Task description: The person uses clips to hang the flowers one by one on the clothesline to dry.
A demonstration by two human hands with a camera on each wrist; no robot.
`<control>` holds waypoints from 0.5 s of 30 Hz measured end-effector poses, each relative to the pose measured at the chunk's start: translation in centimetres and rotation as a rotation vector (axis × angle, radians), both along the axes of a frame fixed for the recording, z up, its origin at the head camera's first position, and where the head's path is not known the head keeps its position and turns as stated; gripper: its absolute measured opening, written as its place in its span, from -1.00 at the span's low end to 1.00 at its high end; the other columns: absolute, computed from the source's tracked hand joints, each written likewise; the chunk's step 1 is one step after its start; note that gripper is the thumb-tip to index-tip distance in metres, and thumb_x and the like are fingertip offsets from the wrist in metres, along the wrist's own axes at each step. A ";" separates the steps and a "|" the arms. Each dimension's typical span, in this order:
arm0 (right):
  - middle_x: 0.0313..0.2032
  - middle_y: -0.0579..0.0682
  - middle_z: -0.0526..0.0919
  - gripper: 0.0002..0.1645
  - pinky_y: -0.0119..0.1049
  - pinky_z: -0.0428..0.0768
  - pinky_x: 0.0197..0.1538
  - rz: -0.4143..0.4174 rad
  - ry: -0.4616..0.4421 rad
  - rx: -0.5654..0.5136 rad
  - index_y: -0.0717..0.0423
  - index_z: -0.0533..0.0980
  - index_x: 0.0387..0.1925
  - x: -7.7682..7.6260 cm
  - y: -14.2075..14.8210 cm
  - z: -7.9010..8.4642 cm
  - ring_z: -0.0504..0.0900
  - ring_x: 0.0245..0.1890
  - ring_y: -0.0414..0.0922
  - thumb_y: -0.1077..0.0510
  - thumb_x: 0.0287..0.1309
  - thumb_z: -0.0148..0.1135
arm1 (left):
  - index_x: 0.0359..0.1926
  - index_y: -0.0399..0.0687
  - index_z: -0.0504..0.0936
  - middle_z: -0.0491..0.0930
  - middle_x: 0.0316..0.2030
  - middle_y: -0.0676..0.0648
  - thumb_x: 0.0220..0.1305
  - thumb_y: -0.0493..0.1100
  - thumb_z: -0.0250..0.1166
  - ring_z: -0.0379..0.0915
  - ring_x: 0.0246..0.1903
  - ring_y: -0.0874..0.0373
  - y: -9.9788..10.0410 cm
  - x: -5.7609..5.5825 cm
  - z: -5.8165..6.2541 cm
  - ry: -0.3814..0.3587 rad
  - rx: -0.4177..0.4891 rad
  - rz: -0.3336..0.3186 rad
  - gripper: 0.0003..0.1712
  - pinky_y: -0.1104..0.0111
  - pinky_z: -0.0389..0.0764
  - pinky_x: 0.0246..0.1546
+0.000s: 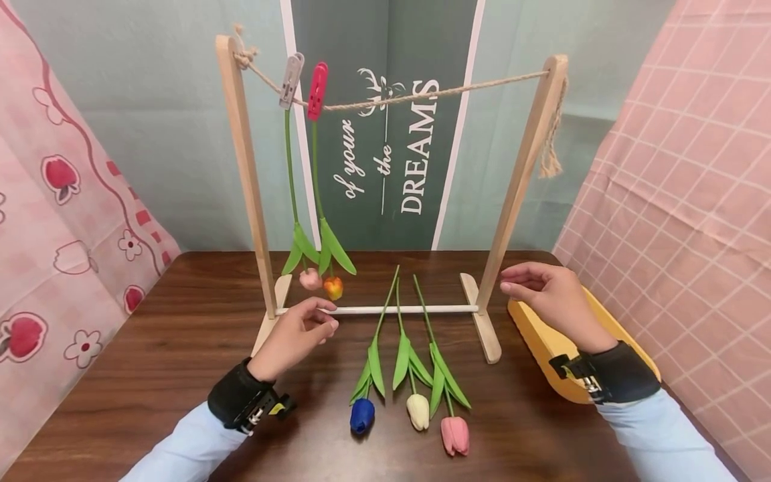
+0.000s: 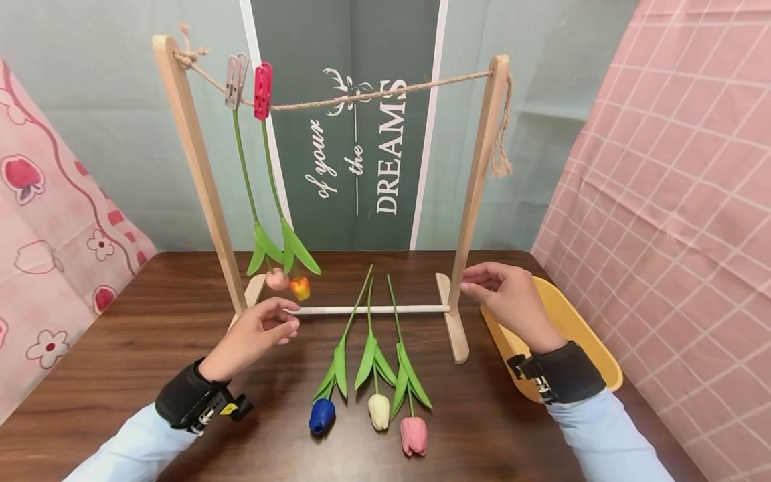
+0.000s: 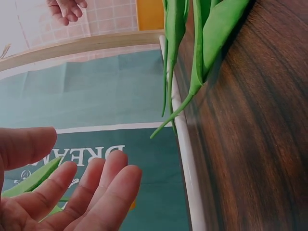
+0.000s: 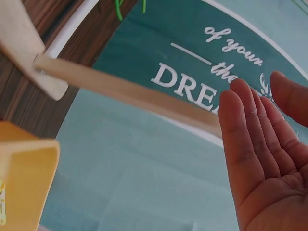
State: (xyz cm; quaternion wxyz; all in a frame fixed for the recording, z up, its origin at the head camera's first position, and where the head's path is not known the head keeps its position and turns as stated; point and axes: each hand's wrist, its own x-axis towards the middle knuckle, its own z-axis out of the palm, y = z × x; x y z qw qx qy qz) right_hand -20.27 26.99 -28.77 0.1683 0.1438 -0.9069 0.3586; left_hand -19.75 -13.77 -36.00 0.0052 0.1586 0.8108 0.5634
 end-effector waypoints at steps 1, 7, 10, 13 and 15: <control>-0.31 0.12 0.72 -0.74 -0.53 0.60 -0.34 -0.008 -0.003 0.005 0.27 0.63 -0.19 0.0 0.2 0.0 0.72 -0.38 -0.16 0.19 0.12 0.41 | 0.01 -0.28 0.52 0.60 -0.29 -0.15 0.30 -0.29 0.28 0.59 -0.34 0.05 0.0 0.0 0.0 -0.005 0.002 -0.002 -0.72 0.23 0.65 -0.29; -0.29 0.13 0.72 -0.74 -0.54 0.58 -0.33 -0.031 -0.033 0.024 0.26 0.63 -0.17 0.3 1.9 0.3 0.67 -0.35 -0.33 0.18 0.15 0.39 | 0.01 -0.28 0.53 0.60 -0.29 -0.16 0.30 -0.29 0.28 0.59 -0.32 0.02 0.0 0.1 -0.1 -0.022 -0.004 -0.002 -0.71 0.10 0.65 -0.26; -0.27 0.15 0.72 -0.70 -0.53 0.58 -0.34 -0.044 -0.057 0.039 0.28 0.62 -0.15 0.2 2.9 0.4 0.66 -0.34 -0.35 0.14 0.16 0.39 | 0.01 -0.28 0.53 0.59 -0.28 -0.16 0.30 -0.29 0.28 0.59 -0.31 -0.01 -0.1 0.1 -0.2 -0.027 -0.008 -0.002 -0.71 0.08 0.65 -0.25; -0.25 0.19 0.71 -0.67 -0.54 0.58 -0.35 -0.058 -0.082 0.053 0.32 0.61 -0.14 0.0 3.9 0.5 0.65 -0.36 -0.35 0.14 0.16 0.39 | 0.01 -0.29 0.52 0.60 -0.28 -0.18 0.30 -0.30 0.27 0.59 -0.30 -0.05 -0.2 0.1 -0.3 -0.021 -0.008 -0.010 -0.71 0.09 0.65 -0.26; -0.26 0.20 0.70 -0.68 -0.55 0.58 -0.36 -0.066 -0.093 0.071 0.33 0.61 -0.15 -0.2 4.5 0.5 0.64 -0.38 -0.37 0.15 0.16 0.39 | 0.01 -0.29 0.52 0.60 -0.28 -0.19 0.30 -0.31 0.27 0.59 -0.30 -0.08 -0.3 0.1 -0.4 -0.014 -0.011 -0.013 -0.72 0.10 0.65 -0.28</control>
